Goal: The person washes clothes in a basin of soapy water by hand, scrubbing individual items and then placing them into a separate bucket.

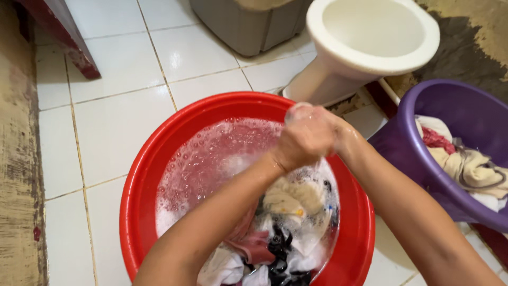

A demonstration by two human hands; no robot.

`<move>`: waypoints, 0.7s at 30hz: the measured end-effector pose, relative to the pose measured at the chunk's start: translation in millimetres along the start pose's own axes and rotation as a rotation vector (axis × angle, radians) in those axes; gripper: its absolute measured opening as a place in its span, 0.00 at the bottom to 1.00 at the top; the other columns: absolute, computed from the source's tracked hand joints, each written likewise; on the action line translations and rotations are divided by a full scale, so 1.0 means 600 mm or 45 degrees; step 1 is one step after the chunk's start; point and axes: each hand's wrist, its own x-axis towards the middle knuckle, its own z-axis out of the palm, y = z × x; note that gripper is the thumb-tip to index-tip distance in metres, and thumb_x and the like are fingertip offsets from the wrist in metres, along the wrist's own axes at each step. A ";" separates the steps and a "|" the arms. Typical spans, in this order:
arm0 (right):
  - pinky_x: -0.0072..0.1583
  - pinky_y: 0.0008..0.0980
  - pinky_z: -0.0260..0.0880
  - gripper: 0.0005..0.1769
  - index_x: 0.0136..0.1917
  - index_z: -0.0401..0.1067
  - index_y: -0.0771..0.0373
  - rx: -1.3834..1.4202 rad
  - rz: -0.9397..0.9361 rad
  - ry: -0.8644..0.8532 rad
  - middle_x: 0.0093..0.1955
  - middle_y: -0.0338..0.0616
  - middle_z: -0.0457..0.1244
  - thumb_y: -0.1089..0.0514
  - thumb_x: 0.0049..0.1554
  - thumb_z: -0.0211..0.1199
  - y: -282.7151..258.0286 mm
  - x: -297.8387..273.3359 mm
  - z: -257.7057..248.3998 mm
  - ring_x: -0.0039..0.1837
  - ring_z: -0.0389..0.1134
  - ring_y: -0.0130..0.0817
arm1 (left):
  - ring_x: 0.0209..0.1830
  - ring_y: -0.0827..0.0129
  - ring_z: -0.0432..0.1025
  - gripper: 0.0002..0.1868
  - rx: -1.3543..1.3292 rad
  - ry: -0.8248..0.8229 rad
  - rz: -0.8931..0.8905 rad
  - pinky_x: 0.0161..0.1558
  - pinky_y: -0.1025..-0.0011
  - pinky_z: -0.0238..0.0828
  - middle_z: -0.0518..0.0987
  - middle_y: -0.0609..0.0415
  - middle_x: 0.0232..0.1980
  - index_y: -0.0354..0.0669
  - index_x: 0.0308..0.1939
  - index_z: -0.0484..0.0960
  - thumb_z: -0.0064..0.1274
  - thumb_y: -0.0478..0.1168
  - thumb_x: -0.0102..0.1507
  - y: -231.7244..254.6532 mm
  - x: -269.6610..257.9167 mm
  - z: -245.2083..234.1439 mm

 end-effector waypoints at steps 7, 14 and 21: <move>0.53 0.40 0.74 0.16 0.51 0.75 0.64 -0.851 0.324 -0.197 0.47 0.46 0.69 0.57 0.50 0.60 0.067 0.008 0.011 0.49 0.71 0.37 | 0.30 0.65 0.77 0.08 0.013 -0.936 0.318 0.35 0.62 0.74 0.81 0.55 0.27 0.48 0.20 0.80 0.54 0.36 0.55 0.037 -0.148 0.121; 0.62 0.40 0.70 0.20 0.50 0.78 0.73 -0.543 -0.066 -0.169 0.55 0.62 0.70 0.55 0.52 0.59 0.229 0.014 -0.091 0.58 0.70 0.44 | 0.32 0.53 0.78 0.03 -0.272 -0.896 -0.086 0.35 0.58 0.74 0.82 0.47 0.29 0.44 0.23 0.83 0.55 0.33 0.47 0.040 -0.144 0.132; 0.63 0.49 0.68 0.38 0.64 0.65 0.68 0.973 -0.063 0.268 0.65 0.63 0.62 0.35 0.55 0.51 0.359 0.013 -0.158 0.66 0.64 0.52 | 0.35 0.64 0.77 0.10 -1.390 0.764 -1.798 0.39 0.67 0.77 0.84 0.48 0.37 0.38 0.32 0.83 0.46 0.28 0.53 0.018 0.124 0.346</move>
